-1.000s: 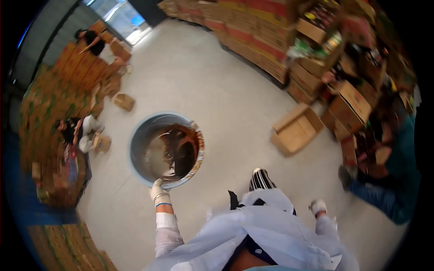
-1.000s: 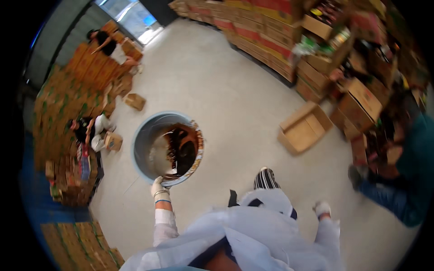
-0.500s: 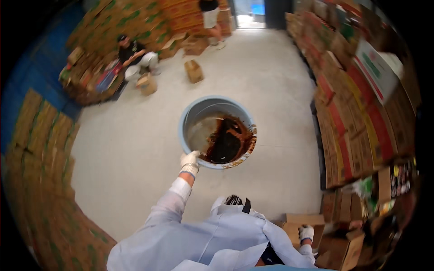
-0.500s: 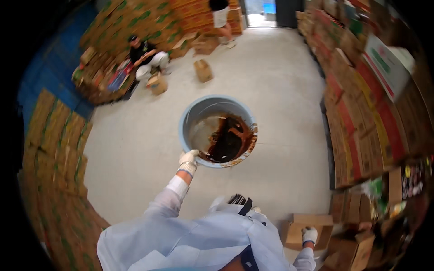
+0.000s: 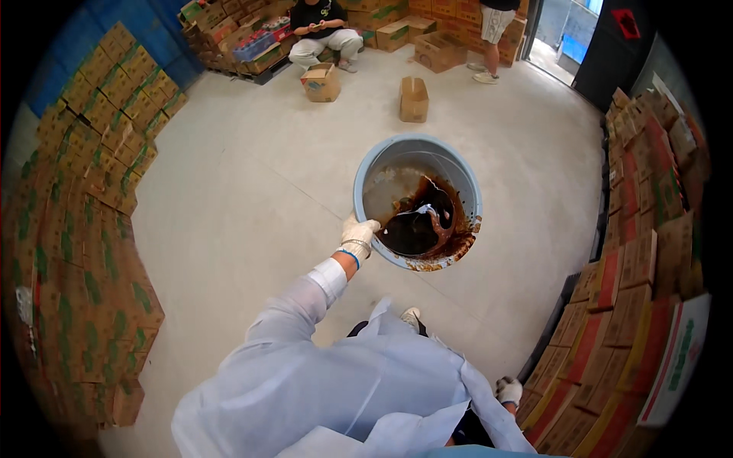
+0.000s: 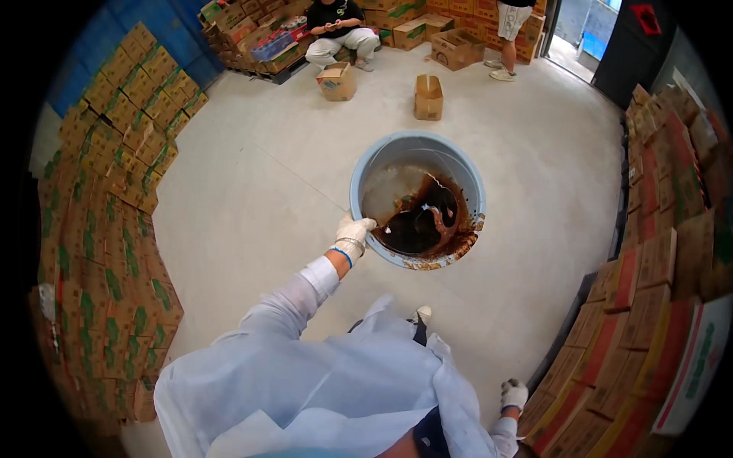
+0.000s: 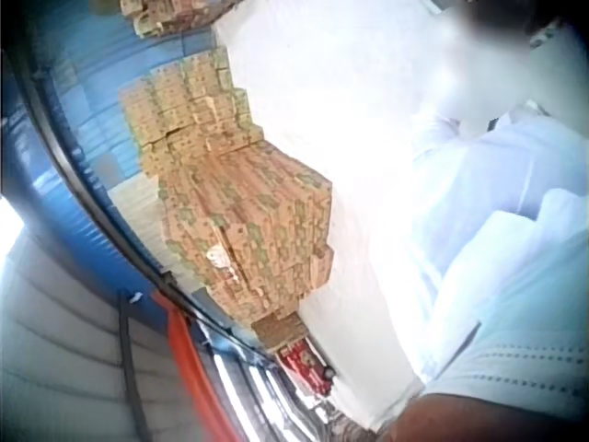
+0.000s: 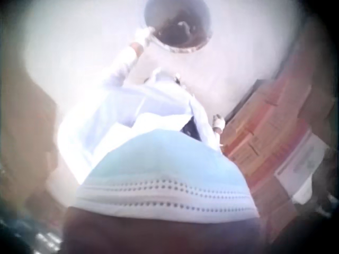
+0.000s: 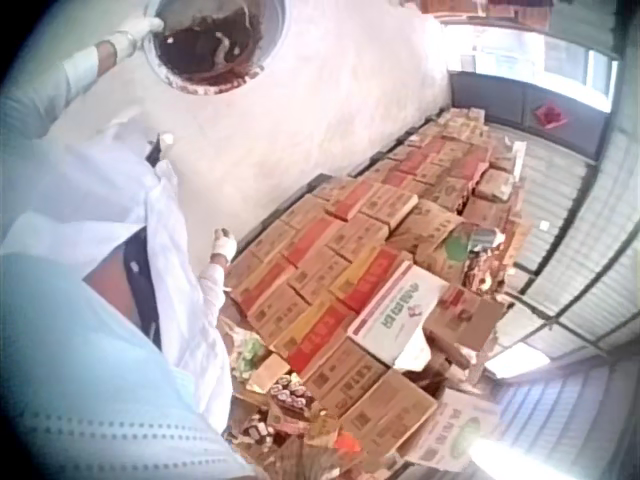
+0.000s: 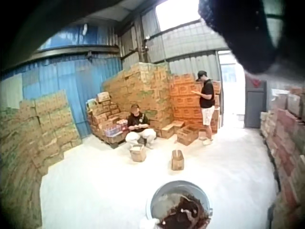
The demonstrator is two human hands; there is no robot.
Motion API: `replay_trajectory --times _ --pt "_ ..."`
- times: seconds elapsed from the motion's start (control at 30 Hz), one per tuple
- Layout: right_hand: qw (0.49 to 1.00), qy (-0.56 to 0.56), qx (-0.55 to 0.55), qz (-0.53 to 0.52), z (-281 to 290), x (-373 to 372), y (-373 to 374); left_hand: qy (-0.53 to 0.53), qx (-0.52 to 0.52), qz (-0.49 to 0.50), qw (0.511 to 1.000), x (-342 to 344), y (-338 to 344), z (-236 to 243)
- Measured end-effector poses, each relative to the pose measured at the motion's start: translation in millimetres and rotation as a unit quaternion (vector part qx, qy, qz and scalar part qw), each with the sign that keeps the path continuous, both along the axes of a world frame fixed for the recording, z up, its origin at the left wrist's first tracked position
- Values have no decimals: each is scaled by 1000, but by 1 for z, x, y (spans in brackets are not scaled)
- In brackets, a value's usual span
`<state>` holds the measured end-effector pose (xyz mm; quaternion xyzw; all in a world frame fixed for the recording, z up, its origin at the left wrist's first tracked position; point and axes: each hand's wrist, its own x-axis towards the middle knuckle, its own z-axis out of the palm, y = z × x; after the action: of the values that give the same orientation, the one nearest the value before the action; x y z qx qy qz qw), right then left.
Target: The person uses scrap material to scoop a large spill of dark liquid into a bucket while sitting on the floor, then carries the bucket outside to dispose of the liquid down a drain.
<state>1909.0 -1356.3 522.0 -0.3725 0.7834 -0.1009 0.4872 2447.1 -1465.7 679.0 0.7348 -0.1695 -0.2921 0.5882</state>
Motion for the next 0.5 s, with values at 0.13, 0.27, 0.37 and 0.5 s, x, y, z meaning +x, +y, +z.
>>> replay_trajectory --times 0.13,0.27,0.37,0.5 --pt "996 13 72 -45 13 -1 87 -22 40 -6 999 -16 -2 1" --pt "966 22 251 51 -62 -14 190 33 -59 -8 998 -3 13 -3" --pt "916 169 230 282 -193 -75 292 19 -36 -28 999 -11 -11 -51" --pt "750 206 177 604 -154 -117 179 56 3 -15 998 -48 -76 1"
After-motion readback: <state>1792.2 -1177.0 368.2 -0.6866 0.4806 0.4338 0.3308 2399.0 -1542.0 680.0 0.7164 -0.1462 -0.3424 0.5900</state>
